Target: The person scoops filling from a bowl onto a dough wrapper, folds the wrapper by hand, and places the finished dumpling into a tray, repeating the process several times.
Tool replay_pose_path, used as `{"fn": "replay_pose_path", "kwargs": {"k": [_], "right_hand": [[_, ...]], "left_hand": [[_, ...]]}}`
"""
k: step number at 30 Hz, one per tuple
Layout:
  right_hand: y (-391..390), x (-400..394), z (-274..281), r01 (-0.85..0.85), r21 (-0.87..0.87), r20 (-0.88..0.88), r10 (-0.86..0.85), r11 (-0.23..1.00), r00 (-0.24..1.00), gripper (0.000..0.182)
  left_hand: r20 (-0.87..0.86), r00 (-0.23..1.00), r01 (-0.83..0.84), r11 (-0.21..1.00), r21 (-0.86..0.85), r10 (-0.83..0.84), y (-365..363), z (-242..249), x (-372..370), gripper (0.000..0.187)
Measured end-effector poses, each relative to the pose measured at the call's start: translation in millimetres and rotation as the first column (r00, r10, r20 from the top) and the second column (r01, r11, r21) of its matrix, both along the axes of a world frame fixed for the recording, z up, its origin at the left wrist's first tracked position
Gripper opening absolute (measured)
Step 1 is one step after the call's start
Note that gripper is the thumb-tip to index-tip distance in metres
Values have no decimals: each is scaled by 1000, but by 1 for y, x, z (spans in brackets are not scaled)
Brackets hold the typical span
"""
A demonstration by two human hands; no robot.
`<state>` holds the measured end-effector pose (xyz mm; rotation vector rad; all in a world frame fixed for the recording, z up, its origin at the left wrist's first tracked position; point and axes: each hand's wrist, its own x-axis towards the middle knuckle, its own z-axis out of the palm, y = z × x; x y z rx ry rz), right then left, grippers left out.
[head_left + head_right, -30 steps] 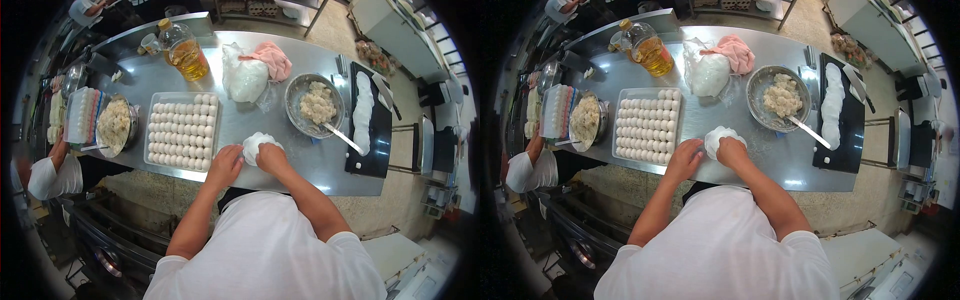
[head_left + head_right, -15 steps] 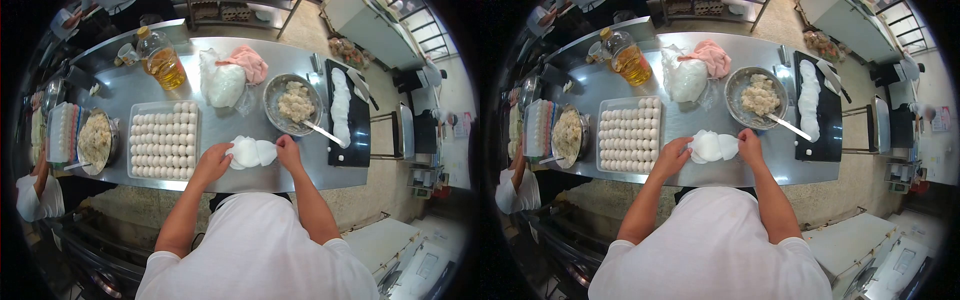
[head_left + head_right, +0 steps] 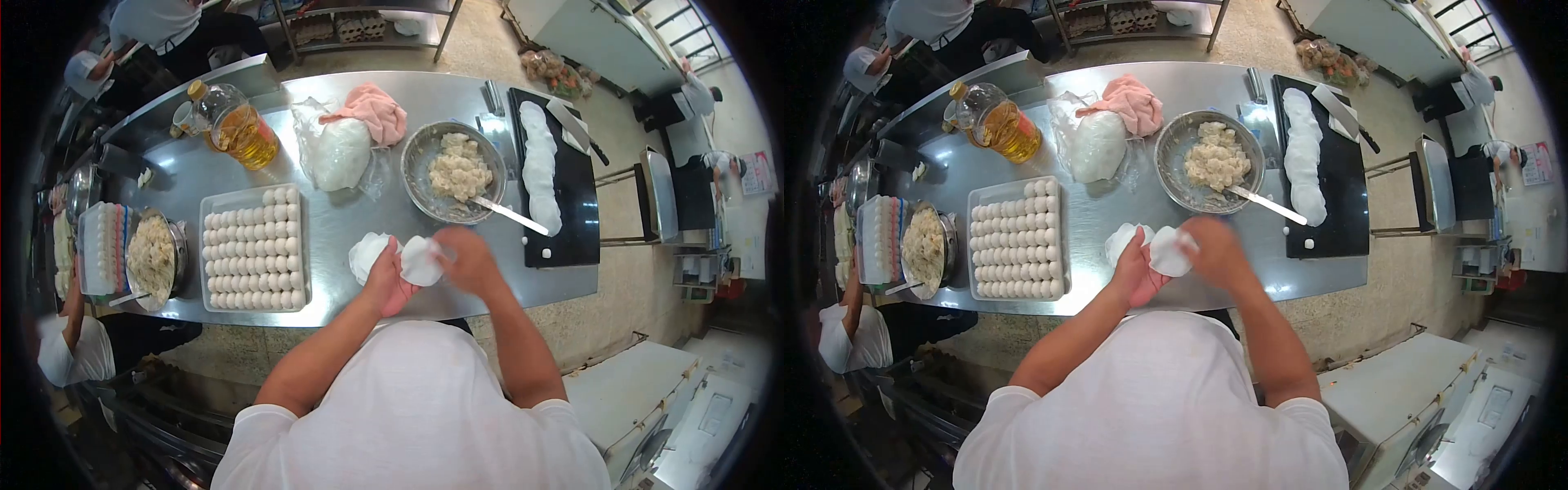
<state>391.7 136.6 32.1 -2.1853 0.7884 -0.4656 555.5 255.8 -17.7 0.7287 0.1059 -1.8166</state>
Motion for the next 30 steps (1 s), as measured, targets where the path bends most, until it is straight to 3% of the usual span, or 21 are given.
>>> {"fn": "replay_pose_path", "kwargs": {"k": [1, 2, 4, 5, 6, 7, 8, 9, 10, 12, 15, 18, 19, 21, 22, 23, 24, 25, 26, 28, 30], "right_hand": [[-18, -10, -6, 74, -452, 31, -67, 889, 997, 37], [-39, -22, -3, 113, -569, -71, -185, 814, 980, 39], [-70, -60, -8, 60, -707, -308, -383, 705, 871, 37], [-80, -75, -19, -11, -722, -443, -451, 692, 775, 34], [-85, -80, -19, -10, -725, -438, -449, 688, 779, 34], [-88, -85, -19, -43, -598, -547, -369, 800, 751, 30], [-88, -89, -21, -69, -451, -642, -270, 890, 718, 27], [-84, -90, -19, -74, -507, -576, -273, 859, 771, 20], [-84, -90, -7, -78, -508, -571, -268, 858, 776, 20], [-88, -93, 22, -137, -446, -609, -188, 885, 771, 15], [-85, -79, 52, -55, -555, -499, -279, 830, 820, 12], [-87, -75, 21, -63, -539, -524, -276, 840, 806, 12], [-89, -75, 8, -117, -449, -604, -205, 886, 771, 12], [-86, -74, 13, -136, -437, -573, -159, 889, 804, 12], [-82, -75, 16, -157, -417, -548, -110, 895, 829, 13], [-82, -76, 22, -159, -414, -549, -106, 896, 829, 13], [-83, -75, 30, -138, -417, -554, -131, 898, 822, 14], [-85, -74, 34, -117, -421, -557, -154, 900, 816, 15], [-86, -72, 34, -118, -421, -555, -153, 899, 818, 15], [-87, -69, 33, -92, -423, -575, -188, 902, 796, 17], [-81, -64, 26, -116, -389, -599, -155, 914, 786, 17]], "left_hand": [[-106, 993, -49, 997, -51, 44, 0, 6, 3, 77], [-214, 973, -102, 990, -96, 80, 0, 11, 6, 75], [-205, 976, -94, 989, -114, 69, 2, 15, 11, 77], [-216, 974, -106, 982, -154, 72, 2, 15, 13, 71], [-224, 971, -124, 973, -197, 78, 0, 17, 15, 66], [-220, 972, -130, 971, -201, 85, -2, 19, 15, 66], [-36, 997, -75, 984, -159, 70, -3, 21, 13, 60], [148, 988, -29, 994, -106, 45, -4, 23, 13, 53], [153, 987, -36, 994, -107, 53, -5, 18, 14, 53], [537, 834, 163, 986, -13, -131, -5, -7, 16, 46], [677, 722, 203, 979, -6, -145, 5, -36, 24, 43], [801, 592, 98, 995, 29, -82, 4, -11, 17, 39], [803, 590, 102, 994, 29, -84, 3, 7, 16, 39], [568, 808, -132, 988, -83, 155, 1, 38, 13, 40], [569, 808, -134, 988, -77, 154, 6, 39, 17, 40], [265, 927, -225, 958, -176, 267, 12, 40, 23, 46], [-73, 940, -340, 909, -241, 333, 15, 40, 26, 52], [-107, 932, -361, 915, -180, 347, 16, 41, 26, 66], [-105, 931, -362, 914, -181, 349, 17, 41, 24, 66], [-149, 974, -200, 958, -205, 171, 17, 45, 19, 75], [-127, 985, -145, 961, -236, 118, 18, 48, 11, 62]]}}
